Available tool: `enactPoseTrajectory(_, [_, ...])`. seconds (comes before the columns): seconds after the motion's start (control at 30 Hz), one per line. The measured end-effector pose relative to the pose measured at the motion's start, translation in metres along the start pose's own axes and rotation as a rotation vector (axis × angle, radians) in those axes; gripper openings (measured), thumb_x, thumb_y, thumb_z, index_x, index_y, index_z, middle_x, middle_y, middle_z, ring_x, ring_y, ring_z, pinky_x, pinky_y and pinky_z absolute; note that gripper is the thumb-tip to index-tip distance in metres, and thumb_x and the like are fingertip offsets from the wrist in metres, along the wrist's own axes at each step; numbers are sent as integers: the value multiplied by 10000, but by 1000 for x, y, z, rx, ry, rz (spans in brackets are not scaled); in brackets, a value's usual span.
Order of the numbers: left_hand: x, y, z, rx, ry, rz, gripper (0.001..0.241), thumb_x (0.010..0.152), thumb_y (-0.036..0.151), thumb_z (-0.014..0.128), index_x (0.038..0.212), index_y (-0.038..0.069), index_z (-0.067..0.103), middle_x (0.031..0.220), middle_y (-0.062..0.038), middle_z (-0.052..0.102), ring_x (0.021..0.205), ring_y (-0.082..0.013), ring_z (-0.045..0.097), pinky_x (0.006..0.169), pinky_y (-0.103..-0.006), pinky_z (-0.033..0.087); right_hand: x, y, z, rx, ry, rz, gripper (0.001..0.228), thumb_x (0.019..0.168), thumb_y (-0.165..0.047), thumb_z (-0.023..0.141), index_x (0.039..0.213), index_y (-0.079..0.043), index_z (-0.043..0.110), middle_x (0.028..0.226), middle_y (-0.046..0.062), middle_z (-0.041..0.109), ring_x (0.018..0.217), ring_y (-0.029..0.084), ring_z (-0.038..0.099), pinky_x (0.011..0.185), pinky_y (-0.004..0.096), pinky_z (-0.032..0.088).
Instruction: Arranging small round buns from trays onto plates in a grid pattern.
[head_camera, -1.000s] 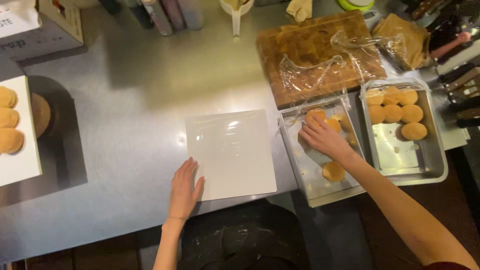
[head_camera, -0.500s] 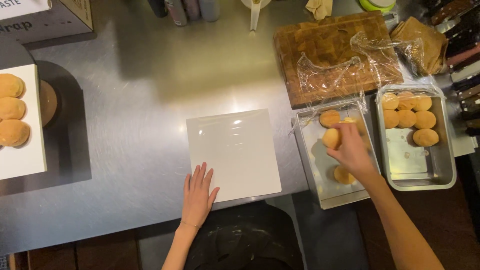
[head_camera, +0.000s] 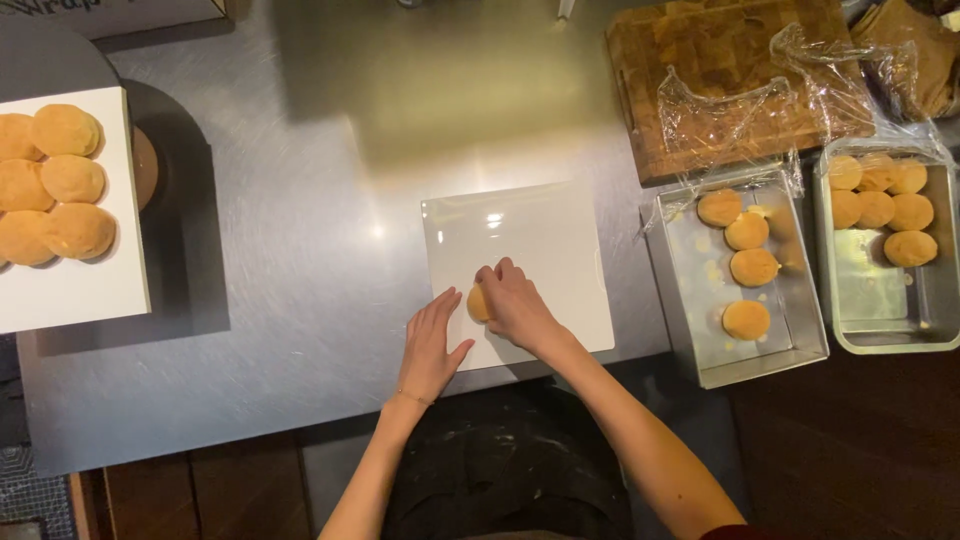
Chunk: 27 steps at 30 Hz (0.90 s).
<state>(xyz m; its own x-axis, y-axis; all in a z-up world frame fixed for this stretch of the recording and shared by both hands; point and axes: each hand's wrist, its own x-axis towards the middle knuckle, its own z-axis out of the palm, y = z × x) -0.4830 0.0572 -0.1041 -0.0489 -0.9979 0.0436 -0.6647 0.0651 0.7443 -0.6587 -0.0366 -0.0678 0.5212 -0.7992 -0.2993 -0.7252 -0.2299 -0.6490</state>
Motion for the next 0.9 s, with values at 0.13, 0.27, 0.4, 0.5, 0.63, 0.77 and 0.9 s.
enactPoseTrajectory(0.13, [15, -4, -7, -23, -70, 80, 808, 748, 196, 845, 1452, 67, 469, 1487, -109, 513, 1339, -331, 485, 1130, -450, 364, -22, 0, -21, 85, 120, -51, 769, 686, -25, 838, 1375, -70, 499, 1288, 221, 516, 1179, 395, 552, 976, 449, 497])
enactPoseTrajectory(0.27, [45, 4, -11, -62, -168, 122, 832, 738, 225, 863, 1451, 64, 466, 1457, -108, 528, 1313, -329, 489, 1106, -445, 380, -50, 47, -5, 377, 260, 96, 620, 826, -86, 744, 1397, -60, 505, 1317, 192, 593, 1211, 307, 595, 996, 399, 517])
enactPoseTrajectory(0.4, [60, 5, -4, 3, -214, 244, 739, 707, 228, 873, 1353, 84, 543, 1309, -84, 596, 1195, -314, 539, 1020, -442, 437, -59, 75, 42, 862, 353, 234, 381, 1046, -149, 506, 1403, -18, 526, 1249, 144, 698, 1138, 221, 679, 993, 350, 549])
enactPoseTrajectory(0.5, [57, 8, -4, -11, -171, 261, 616, 722, 212, 873, 1259, 92, 595, 1199, -76, 627, 1128, -307, 575, 966, -430, 485, -59, 60, 50, 930, 377, 179, 376, 1081, -153, 454, 1413, 8, 523, 1248, 156, 707, 1138, 216, 681, 1019, 340, 524])
enactPoseTrajectory(0.63, [40, 14, -17, -107, -90, 187, 559, 714, 172, 872, 1197, 71, 609, 1147, -92, 634, 1083, -319, 594, 921, -419, 520, -56, 36, 53, 982, 400, 104, 374, 1093, -150, 447, 1414, 21, 533, 1271, 179, 700, 1165, 223, 683, 1055, 346, 508])
enactPoseTrajectory(0.77, [28, 5, -18, -130, -73, 126, 553, 726, 157, 869, 1205, 70, 608, 1166, -91, 631, 1100, -316, 594, 951, -410, 521, -53, 34, 68, 1040, 380, 88, 367, 1094, -145, 444, 1401, 29, 546, 1270, 177, 701, 1169, 228, 691, 1073, 355, 520])
enactPoseTrajectory(0.9, [25, 0, -14, -145, -77, 83, 550, 746, 154, 861, 1226, 71, 607, 1193, -89, 627, 1114, -301, 585, 976, -397, 518, -51, 30, 68, 1025, 378, 67, 370, 1088, -133, 456, 1407, 32, 543, 1277, 185, 695, 1178, 234, 684, 1068, 354, 513])
